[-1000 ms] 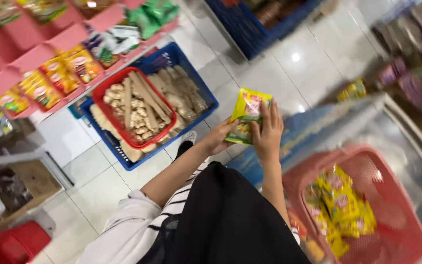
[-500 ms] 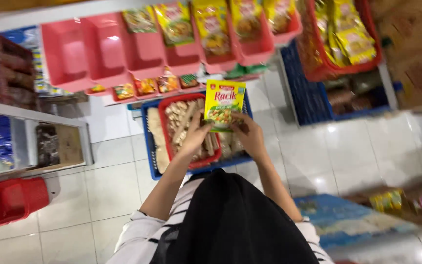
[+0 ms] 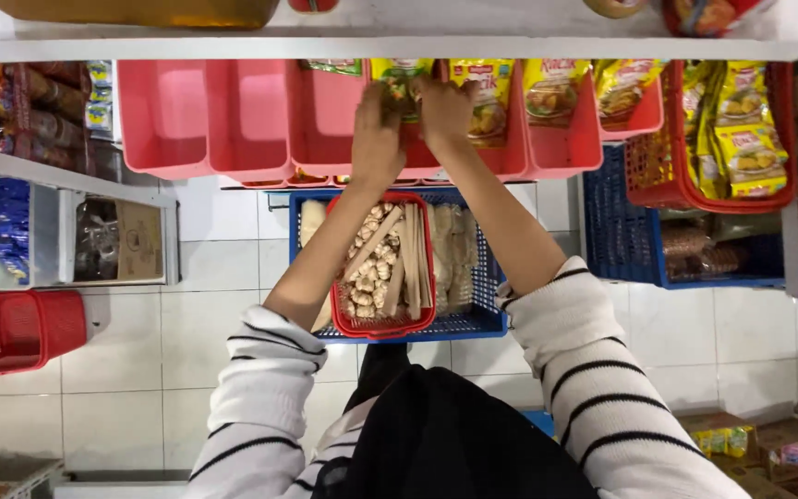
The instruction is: The person picks up seasoning packets from a shelf and places them into a pink basket, then handles garlic and ginger in a blue crate. They continue by picking up seasoning packets from the basket, inspecting them, and placing some back onto the shelf.
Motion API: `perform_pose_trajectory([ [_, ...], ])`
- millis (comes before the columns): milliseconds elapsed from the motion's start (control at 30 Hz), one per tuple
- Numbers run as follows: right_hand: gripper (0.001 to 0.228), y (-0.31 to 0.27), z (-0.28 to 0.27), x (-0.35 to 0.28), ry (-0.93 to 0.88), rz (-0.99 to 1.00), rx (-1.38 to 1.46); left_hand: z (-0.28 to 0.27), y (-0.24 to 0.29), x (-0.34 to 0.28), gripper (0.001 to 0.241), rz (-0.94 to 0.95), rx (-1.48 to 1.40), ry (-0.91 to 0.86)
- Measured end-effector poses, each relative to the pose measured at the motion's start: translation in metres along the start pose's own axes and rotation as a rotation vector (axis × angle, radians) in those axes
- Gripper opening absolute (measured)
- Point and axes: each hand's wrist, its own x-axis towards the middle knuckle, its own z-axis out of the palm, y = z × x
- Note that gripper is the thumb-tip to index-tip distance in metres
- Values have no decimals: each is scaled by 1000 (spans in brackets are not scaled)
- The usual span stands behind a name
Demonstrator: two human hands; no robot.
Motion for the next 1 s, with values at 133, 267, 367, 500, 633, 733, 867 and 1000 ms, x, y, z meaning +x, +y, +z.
perform_pose_trajectory([
  [133,19,9,44,3,100,-27,-251,33,-21,17,54,-17,373,-442],
  [267,26,12,58,-10,-10,0,-288,56,-24,29,62,-29,566,-486],
  [367,35,1,38,-30,144,-55,-224,46,-9,36,77,-36,646,-540],
  [500,41,-12,-17,-90,148,-36,74,22,8,34,61,-66,563,-556],
  [633,37,0,-61,-186,269,18,236,6,18,-2,43,96,339,-112],
  [733,38,18,-86,-252,239,161,322,-5,50,-47,35,148,221,-14],
  [867,34,38,-126,-337,246,238,299,-9,116,-113,25,229,-23,-27],
  [1000,32,42,-164,-431,296,387,289,4,184,-184,30,358,-209,-238],
])
